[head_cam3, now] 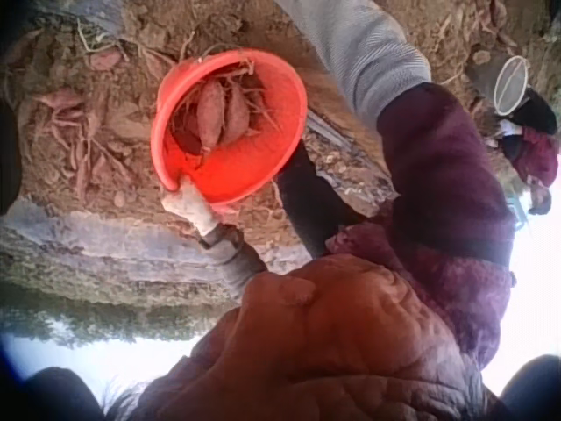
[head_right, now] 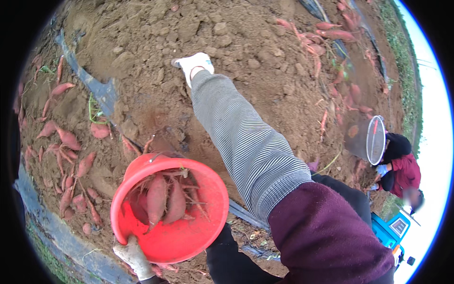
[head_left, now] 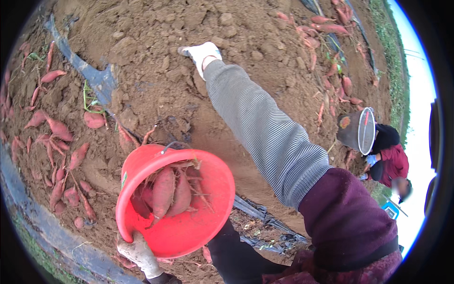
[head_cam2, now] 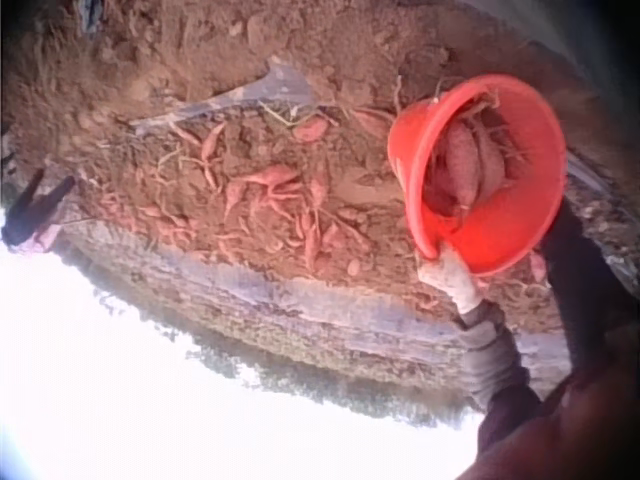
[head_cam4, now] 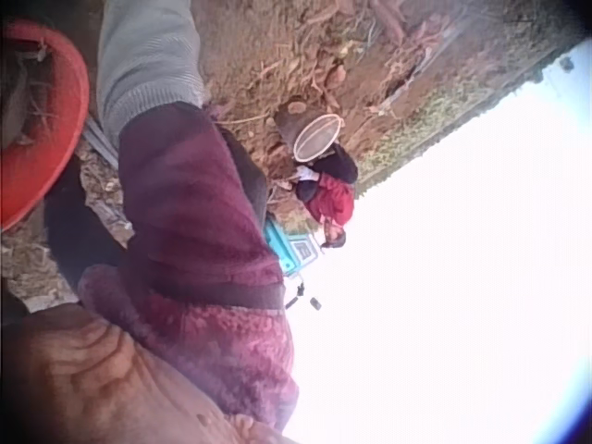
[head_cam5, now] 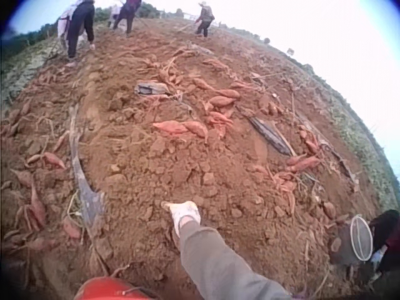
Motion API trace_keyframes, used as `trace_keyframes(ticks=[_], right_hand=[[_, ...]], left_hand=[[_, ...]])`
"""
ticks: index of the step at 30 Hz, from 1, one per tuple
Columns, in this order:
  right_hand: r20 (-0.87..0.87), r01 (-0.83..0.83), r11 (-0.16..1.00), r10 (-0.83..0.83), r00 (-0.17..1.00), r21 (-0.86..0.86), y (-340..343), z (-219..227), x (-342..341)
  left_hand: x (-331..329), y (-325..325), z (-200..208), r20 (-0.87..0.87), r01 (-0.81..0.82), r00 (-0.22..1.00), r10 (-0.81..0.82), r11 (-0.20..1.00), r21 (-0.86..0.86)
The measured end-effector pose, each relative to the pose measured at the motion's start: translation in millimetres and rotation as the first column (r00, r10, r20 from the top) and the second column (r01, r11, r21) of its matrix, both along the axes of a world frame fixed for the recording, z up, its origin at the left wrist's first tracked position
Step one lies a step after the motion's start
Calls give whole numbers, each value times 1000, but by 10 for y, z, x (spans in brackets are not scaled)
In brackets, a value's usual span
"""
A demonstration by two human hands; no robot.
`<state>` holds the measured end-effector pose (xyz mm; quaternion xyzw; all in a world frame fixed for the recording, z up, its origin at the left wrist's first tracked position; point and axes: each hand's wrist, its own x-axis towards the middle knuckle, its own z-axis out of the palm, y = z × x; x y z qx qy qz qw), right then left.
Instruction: The person picks sweet potatoes from the soil and places them into a red bucket. They then carry the bucket to a blue three-wheeled vehicle and pour the sweet potatoes into its cargo bed. The person repeats this process, gathering more sweet potatoes from the field.
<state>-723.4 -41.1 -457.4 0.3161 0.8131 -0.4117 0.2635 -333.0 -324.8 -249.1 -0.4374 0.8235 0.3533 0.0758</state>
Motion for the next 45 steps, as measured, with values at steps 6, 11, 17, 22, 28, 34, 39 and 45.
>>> trace_keyframes(ticks=[6, 11, 17, 22, 28, 34, 39, 45], right_hand=[[-23, 123, 968, -131, 991, -217, 159, -195, 33], [-40, 342, 895, -368, 929, -287, 346, 96, 208], [-48, -163, 984, 159, 986, -75, 383, 143, 85], [-20, 110, 972, -117, 993, -207, 149, -268, -122], [27, 402, 686, -488, 873, -607, 202, -477, -8], [145, 515, 450, -634, 760, -730, 929, 110, 670], [59, 212, 322, -423, 904, -923, 1763, 1447, 1986], [-34, -2, 590, -43, 998, -808, 1014, 2659, 3344]], left_hand=[[99, 386, 94, 59, 41, 998, -35, 993, -110], [118, 806, 141, -13, 123, 992, -129, 968, -218], [187, 1256, 154, -3, 94, 995, -99, 955, -281], [238, 1391, 115, 152, 209, 975, -161, 900, -383], [297, 1560, 105, 18, 170, 984, -175, 919, -356], [301, 1408, 78, 31, 151, 988, -149, 934, -325], [298, 968, -9, 6, 266, 962, -275, 925, -271], [483, 674, -222, 173, 343, 936, -308, 910, -234]])
